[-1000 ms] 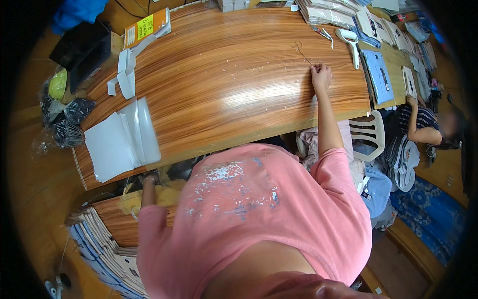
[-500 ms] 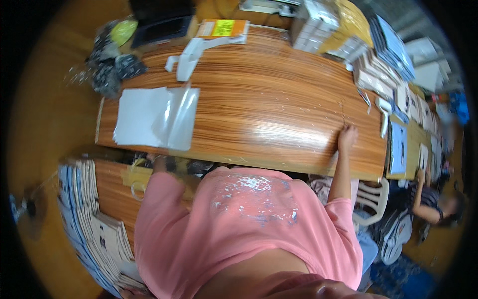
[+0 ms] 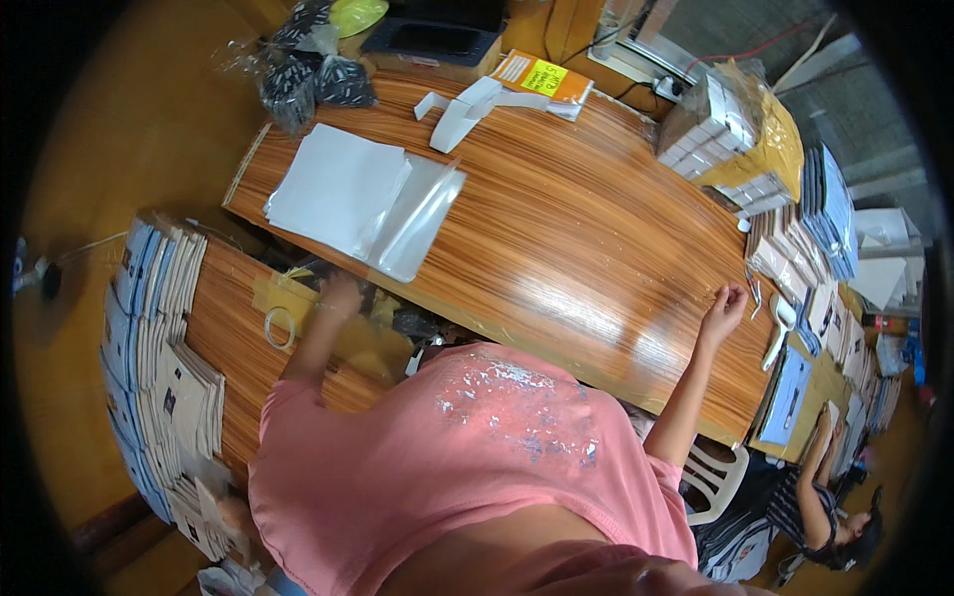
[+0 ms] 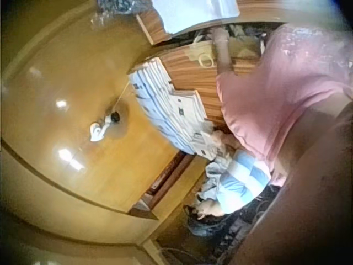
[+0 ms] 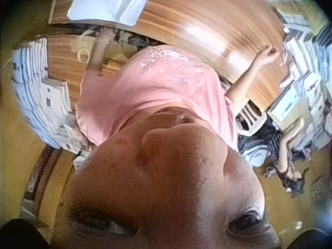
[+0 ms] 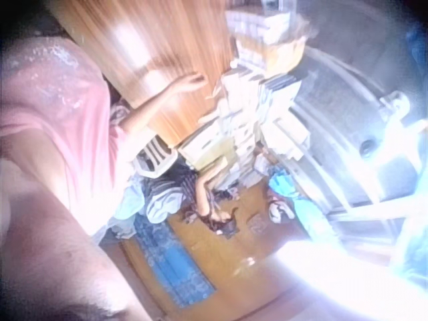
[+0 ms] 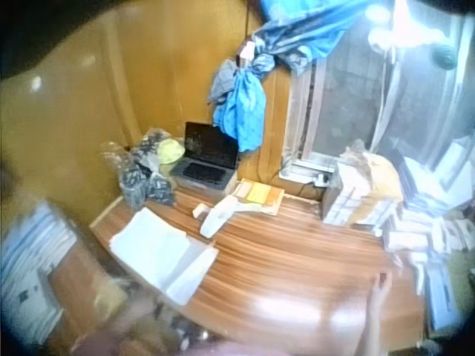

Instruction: The person packs various items including a laptop, electronic components in plastic bags, and white sheets into a white box.

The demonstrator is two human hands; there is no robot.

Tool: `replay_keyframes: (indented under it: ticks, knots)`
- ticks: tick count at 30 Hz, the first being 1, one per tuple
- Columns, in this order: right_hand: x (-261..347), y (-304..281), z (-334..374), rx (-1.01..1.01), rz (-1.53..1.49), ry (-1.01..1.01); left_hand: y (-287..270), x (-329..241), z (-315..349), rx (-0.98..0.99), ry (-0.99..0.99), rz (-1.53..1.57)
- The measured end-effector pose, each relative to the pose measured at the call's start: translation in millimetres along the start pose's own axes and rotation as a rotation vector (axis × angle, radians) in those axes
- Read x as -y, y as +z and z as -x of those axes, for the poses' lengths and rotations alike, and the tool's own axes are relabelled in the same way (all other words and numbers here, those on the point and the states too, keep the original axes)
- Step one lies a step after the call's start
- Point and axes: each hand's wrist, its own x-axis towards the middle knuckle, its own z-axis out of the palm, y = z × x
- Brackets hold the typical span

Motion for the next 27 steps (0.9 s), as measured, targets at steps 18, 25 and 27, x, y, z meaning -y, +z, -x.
replay_keyframes:
  ticks: [18,25,27]
  knots:
    - [188,112,64,0.918,-0.353,0.036,-191,-167,40,0.019,1.079,1.782]
    - [165,130,97,1.045,-0.327,0.108,-203,-186,18,0.516,0.918,2.582]
    - [169,133,98,1.057,-0.349,0.165,-197,-190,9,0.406,0.827,2.457]
